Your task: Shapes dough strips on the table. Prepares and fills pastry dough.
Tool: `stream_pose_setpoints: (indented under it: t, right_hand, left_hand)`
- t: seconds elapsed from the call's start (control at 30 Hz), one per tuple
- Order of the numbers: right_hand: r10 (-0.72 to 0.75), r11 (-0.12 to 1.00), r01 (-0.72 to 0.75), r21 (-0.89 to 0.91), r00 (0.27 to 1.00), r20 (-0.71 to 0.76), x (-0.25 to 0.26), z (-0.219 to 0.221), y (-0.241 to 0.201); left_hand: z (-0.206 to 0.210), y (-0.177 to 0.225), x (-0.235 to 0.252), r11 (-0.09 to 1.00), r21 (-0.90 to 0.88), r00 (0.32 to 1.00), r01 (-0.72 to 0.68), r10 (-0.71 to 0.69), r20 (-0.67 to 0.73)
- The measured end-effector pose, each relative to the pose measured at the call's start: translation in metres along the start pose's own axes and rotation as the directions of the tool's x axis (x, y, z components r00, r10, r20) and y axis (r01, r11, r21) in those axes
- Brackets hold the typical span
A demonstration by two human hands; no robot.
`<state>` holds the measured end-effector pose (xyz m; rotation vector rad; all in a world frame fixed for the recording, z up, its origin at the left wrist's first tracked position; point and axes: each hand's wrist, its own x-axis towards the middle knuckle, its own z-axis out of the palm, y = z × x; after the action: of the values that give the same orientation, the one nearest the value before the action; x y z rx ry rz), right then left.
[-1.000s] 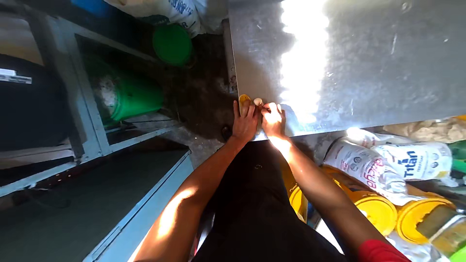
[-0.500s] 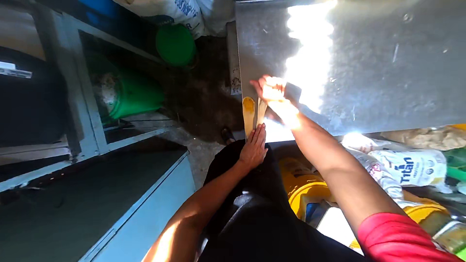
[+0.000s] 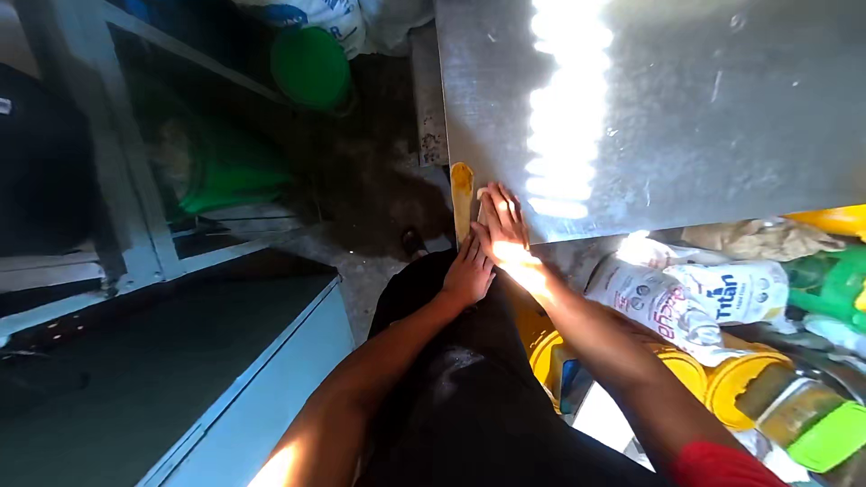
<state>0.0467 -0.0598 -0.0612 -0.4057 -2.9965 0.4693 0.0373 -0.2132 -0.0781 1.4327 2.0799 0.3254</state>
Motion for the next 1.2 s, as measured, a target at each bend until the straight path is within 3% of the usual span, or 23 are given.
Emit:
stream_pose_setpoints:
  t: [0.13,0.23,0.27,0.37,0.47,0.53,0.63,0.73,0.87,0.93,1.0,1.1,1.2]
  right_hand:
    - [0.161,0.986,-0.162,-0.031,0.986,-0.047,0.017,0.001,0.001]
    - [0.069,0.987,-0.095,-0.127,0.978,-0.198,0.062,0.025,0.015]
    - [0.032,0.989,-0.056,-0.137,0.985,-0.171,0.078,0.022,0.018]
    - [0.071,0.987,-0.058,-0.148,0.994,0.087,0.126,-0.009,0.026]
    - [0.101,0.989,-0.091,-0.113,0.991,0.087,0.172,-0.023,0.041]
    - [0.064,0.991,-0.063,-0.116,0.998,0.007,0.183,-0.014,0.053]
    - [0.01,0.984,-0.044,-0.172,0.98,-0.198,0.164,0.018,0.06]
    - [0.099,0.981,-0.112,-0.157,0.991,-0.084,0.114,0.027,0.04]
    - [0.068,0.996,-0.064,-0.059,0.995,0.071,0.012,0.003,-0.004]
    - [0.035,0.999,-0.035,-0.033,0.999,-0.008,-0.014,-0.001,-0.009]
    - [0.077,0.996,-0.079,-0.031,0.996,-0.039,-0.007,-0.003,-0.003]
    - [0.188,0.977,-0.196,-0.081,0.978,-0.095,0.046,0.006,0.011]
    - [0.166,0.976,-0.189,-0.109,0.967,-0.192,0.066,0.036,0.027]
  left_hand:
    - [0.011,-0.001,-0.014,0.998,0.001,0.994,-0.064,0.064,-0.084]
    - [0.017,-0.001,-0.014,0.996,0.053,0.992,-0.069,0.074,-0.1]
    - [0.017,-0.001,-0.013,0.995,0.067,0.991,-0.07,0.077,-0.108]
    - [0.01,-0.003,-0.005,0.995,0.082,0.991,-0.05,0.06,-0.119]
    - [-0.002,-0.007,0.013,0.999,0.051,0.984,0.021,-0.011,-0.176]
    - [-0.003,-0.008,0.021,0.998,0.051,0.98,0.028,-0.018,-0.197]
    - [0.002,-0.005,0.019,0.996,0.087,0.985,0.026,-0.01,-0.172]
    - [0.005,-0.004,0.011,0.997,0.08,0.997,0.007,0.0,-0.078]
    - [0.007,-0.005,0.003,0.998,0.059,1.0,-0.027,0.027,0.011]
    - [0.008,-0.005,0.0,0.998,0.058,1.0,-0.026,0.027,-0.001]
    - [0.007,-0.005,-0.001,0.997,0.075,0.999,-0.028,0.029,-0.013]
    - [0.009,-0.007,-0.002,0.991,0.115,0.992,-0.064,0.075,-0.099]
    - [0.003,-0.017,-0.016,0.974,0.105,0.968,-0.201,0.214,-0.128]
